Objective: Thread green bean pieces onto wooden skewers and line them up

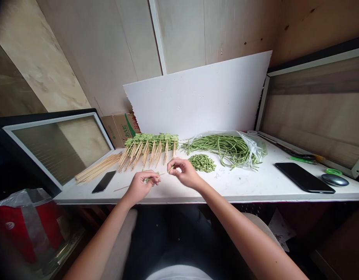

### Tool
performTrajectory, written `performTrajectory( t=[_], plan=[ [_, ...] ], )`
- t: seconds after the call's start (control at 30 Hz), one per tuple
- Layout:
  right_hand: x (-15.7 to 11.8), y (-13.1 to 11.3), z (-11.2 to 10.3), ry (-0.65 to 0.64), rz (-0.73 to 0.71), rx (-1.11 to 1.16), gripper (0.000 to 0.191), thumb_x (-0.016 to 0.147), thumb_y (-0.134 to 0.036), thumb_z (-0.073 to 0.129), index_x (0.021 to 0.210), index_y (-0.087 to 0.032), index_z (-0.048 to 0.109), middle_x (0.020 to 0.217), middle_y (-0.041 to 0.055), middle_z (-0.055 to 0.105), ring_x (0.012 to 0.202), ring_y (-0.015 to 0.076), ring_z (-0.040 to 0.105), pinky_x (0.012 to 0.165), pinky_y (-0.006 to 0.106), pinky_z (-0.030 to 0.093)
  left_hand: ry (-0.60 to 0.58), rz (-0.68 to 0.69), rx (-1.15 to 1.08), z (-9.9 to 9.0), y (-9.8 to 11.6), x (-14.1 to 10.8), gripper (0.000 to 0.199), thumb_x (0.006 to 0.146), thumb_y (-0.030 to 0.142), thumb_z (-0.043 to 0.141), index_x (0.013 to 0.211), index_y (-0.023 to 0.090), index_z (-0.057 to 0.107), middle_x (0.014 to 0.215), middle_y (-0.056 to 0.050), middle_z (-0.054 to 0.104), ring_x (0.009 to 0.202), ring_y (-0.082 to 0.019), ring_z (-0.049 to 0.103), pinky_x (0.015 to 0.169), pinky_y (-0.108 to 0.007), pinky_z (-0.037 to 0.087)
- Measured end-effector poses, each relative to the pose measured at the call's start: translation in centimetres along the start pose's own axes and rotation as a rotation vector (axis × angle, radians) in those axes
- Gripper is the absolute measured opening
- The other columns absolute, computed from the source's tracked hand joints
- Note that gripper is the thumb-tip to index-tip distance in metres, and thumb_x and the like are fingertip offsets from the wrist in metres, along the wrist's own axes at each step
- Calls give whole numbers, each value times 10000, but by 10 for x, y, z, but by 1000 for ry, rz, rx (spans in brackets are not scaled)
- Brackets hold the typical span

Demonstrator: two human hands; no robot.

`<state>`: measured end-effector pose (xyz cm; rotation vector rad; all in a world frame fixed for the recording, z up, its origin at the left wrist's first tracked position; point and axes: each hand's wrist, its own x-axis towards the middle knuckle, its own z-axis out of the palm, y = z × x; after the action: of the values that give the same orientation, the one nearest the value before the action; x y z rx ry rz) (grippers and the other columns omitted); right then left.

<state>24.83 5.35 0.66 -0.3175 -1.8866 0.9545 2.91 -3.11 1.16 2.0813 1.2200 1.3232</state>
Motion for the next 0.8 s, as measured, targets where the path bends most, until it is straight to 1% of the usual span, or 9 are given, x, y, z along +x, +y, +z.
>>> performTrajectory(
  t=[0.07,0.13,0.17,0.3,0.43,0.53,0.63,0.7,0.8],
  plan=[
    [2,6,-17,39,57,-47,260,897,-458,742,887,-199,730,899,63,685,873,222,620,792,361,493,25,-47,-2,-6,-5,1,245,963,313,627,835,155,763,768,-68,728,703,-165,661,708,-291,533],
    [2,17,-33,82,117,-214,325,894,-518,729,907,-195,763,992,96,708,966,255,629,819,380,496,24,-110,1,-11,-12,3,307,974,410,633,893,151,776,779,-77,733,715,-175,664,681,-290,532],
    [1,24,-39,89,144,-315,356,893,-547,718,897,-197,779,997,105,716,987,271,623,826,393,491,17,-133,5,-13,-16,3,332,973,444,634,926,151,782,789,-81,736,725,-179,666,669,-288,531],
    [-9,60,-51,3,176,-652,416,892,-596,695,848,-198,807,868,106,723,917,285,598,858,443,475,6,-152,31,-13,-24,3,368,975,485,633,996,155,795,802,-80,742,725,-181,661,660,-289,532],
    [-19,85,-55,-52,183,-741,405,895,-580,698,832,-196,810,813,106,723,898,291,589,811,421,490,3,-107,89,-9,-21,2,336,988,455,627,975,170,805,798,-69,743,775,-189,681,746,-307,547],
    [-22,88,-58,-84,193,-719,357,868,-557,738,825,-213,821,805,103,730,922,299,598,781,398,503,12,-74,152,-8,-19,2,327,1000,442,611,976,184,811,902,-83,734,831,-193,679,759,-306,538],
    [-22,85,-60,-100,213,-706,343,851,-545,761,798,-212,821,798,108,738,930,307,607,759,388,505,34,-50,197,-8,-22,2,348,1021,442,569,1028,193,812,980,-89,670,827,-177,649,702,-283,524],
    [-20,82,-61,-86,221,-707,379,875,-557,732,806,-194,814,811,116,747,931,306,620,763,389,508,33,-45,207,-8,-25,2,363,1035,436,538,1072,193,805,991,-84,628,809,-164,630,682,-273,521],
    [-15,73,-59,-32,213,-682,460,935,-591,644,829,-169,794,852,116,760,888,276,657,792,387,518,8,-44,229,-8,-27,1,365,1050,416,507,1146,200,784,999,-75,595,829,-164,624,701,-277,526]
  ],
)
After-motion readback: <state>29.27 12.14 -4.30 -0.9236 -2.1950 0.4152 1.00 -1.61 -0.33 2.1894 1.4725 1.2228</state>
